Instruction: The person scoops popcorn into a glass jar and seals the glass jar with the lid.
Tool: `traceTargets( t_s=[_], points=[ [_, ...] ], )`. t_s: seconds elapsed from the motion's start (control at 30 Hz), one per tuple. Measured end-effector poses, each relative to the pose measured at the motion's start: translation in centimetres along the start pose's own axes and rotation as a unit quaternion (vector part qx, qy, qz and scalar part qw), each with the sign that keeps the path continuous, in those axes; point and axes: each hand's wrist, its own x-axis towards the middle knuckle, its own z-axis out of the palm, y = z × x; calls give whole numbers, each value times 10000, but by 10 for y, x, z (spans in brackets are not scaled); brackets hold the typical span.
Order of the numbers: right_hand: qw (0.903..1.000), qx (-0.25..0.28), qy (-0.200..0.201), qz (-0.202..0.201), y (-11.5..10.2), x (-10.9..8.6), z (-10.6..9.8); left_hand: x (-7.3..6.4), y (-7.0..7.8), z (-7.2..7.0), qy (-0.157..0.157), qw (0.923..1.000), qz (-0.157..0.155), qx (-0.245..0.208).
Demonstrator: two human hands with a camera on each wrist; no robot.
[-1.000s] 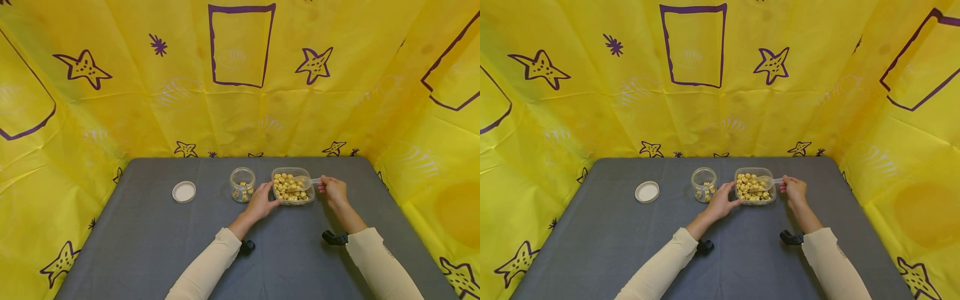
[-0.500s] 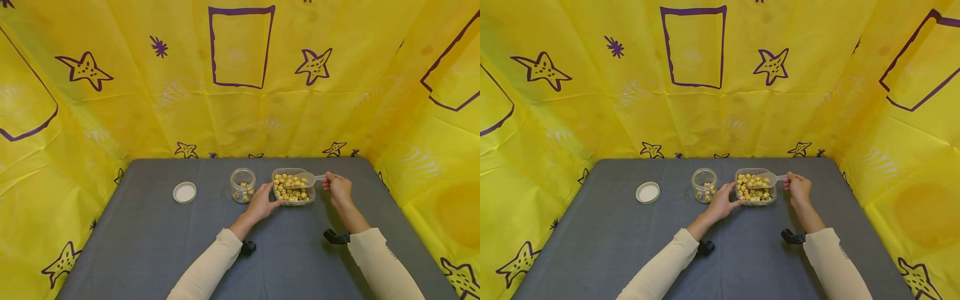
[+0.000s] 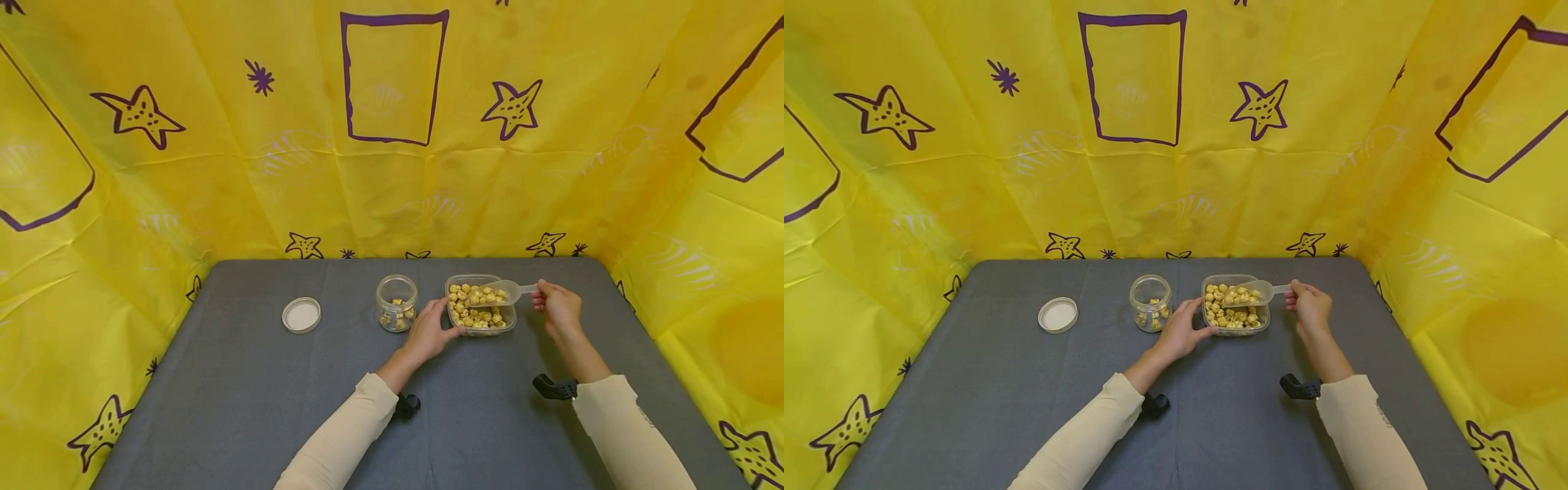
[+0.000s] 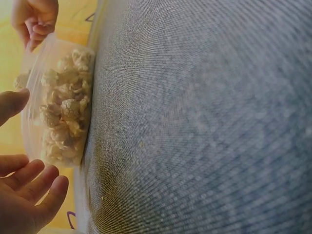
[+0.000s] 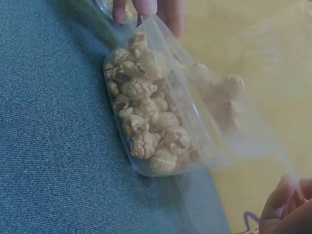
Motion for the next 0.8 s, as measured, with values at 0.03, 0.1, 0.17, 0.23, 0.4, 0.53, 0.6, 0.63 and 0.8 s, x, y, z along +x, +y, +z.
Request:
traceTargets(
  t_s=[0.03,0.1,0.17,0.23,0.4,0.53,0.6,0.63,0.8],
  points=[
    [10000,-1,-5,-3,0,0,0,0,0,0,-4,10000,2,4],
    [10000,10,-28,-3,-1,-1,0,0,1,-1,-11,10000,3,9],
    [10000,57,-76,7,-2,-2,0,1,1,-1,-18,10000,9,14],
    [9999,69,-102,17,-3,-3,0,1,1,-1,-39,10000,22,17],
    [9997,160,-172,100,-5,-7,0,-1,0,-1,-49,10000,32,31],
    [9995,189,-213,149,-6,-9,0,-1,0,-2,-17,10000,35,16],
    [9995,159,-222,139,-7,-9,0,-1,0,-2,-15,10000,39,22],
    [9996,140,-218,133,-7,-9,1,-1,0,-3,-17,10000,45,27],
    [9996,145,-223,107,-7,-10,1,-2,0,-5,-40,10000,34,75]
  ],
)
